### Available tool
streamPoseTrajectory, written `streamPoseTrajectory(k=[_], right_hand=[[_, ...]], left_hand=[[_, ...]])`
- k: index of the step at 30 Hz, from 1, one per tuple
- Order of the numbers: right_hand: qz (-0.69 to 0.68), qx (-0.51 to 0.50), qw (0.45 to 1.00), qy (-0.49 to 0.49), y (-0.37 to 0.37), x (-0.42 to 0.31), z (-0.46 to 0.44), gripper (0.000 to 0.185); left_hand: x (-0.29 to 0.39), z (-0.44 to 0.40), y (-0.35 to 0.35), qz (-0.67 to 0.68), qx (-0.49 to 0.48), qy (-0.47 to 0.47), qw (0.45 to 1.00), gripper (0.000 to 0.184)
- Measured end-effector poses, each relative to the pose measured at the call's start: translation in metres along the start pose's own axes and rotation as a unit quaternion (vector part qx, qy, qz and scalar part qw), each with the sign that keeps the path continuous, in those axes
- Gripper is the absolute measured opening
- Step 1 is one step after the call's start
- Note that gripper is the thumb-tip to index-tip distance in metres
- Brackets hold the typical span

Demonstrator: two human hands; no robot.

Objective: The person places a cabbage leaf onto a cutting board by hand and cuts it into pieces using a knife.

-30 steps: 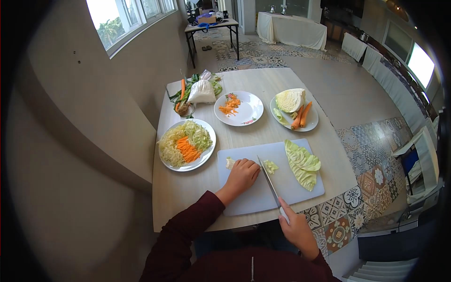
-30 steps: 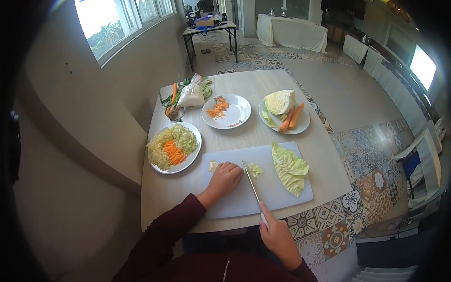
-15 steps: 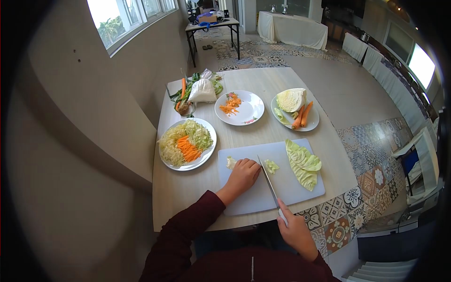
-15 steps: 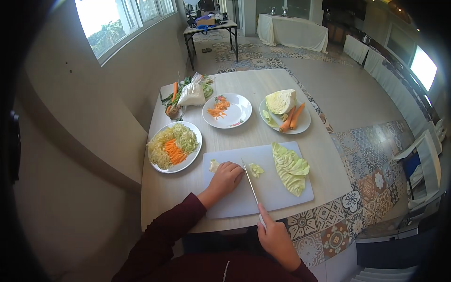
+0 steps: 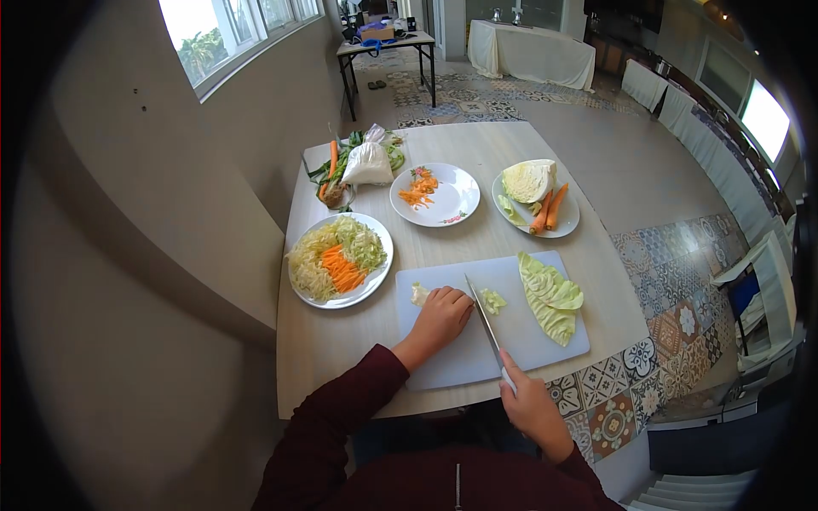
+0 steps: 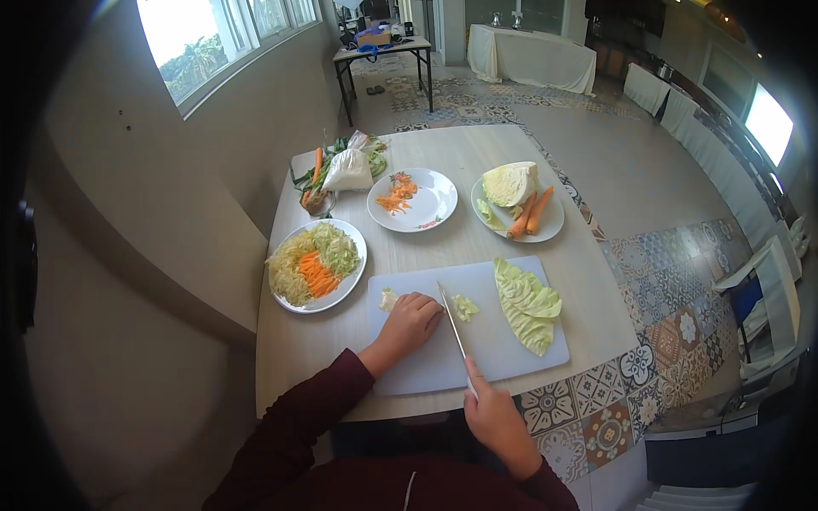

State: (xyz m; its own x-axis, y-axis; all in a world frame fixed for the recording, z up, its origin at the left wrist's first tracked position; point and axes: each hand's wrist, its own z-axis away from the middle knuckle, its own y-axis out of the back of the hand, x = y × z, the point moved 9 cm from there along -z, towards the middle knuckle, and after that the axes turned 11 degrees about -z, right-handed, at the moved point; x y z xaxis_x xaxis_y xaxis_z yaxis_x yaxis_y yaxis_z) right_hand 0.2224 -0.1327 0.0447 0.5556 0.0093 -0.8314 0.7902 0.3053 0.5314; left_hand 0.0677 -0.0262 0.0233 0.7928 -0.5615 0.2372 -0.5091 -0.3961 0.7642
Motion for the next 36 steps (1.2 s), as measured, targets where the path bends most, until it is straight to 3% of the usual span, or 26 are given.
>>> streamPoseTrajectory(k=[4,16,22,36], right_hand=[[0.011,0.017,0.999,0.043,-0.007,0.003,-0.01,0.059],[0.001,-0.007,0.999,0.032,0.009,0.0,0.022,0.058],[0.022,-0.015,0.999,-0.04,0.009,-0.003,0.016,0.056],[-0.003,0.028,0.999,0.017,0.014,0.009,0.011,0.055]], left_hand=[[0.0,0.0,0.002,-0.002,0.008,-0.003,1.0,0.005],[-0.003,0.001,-0.002,0.002,-0.013,0.011,1.0,0.007],[-0.001,0.0,0.002,0.003,-0.003,0.008,1.0,0.007],[-0.001,0.001,0.001,0.011,-0.001,0.006,1.0,0.006]])
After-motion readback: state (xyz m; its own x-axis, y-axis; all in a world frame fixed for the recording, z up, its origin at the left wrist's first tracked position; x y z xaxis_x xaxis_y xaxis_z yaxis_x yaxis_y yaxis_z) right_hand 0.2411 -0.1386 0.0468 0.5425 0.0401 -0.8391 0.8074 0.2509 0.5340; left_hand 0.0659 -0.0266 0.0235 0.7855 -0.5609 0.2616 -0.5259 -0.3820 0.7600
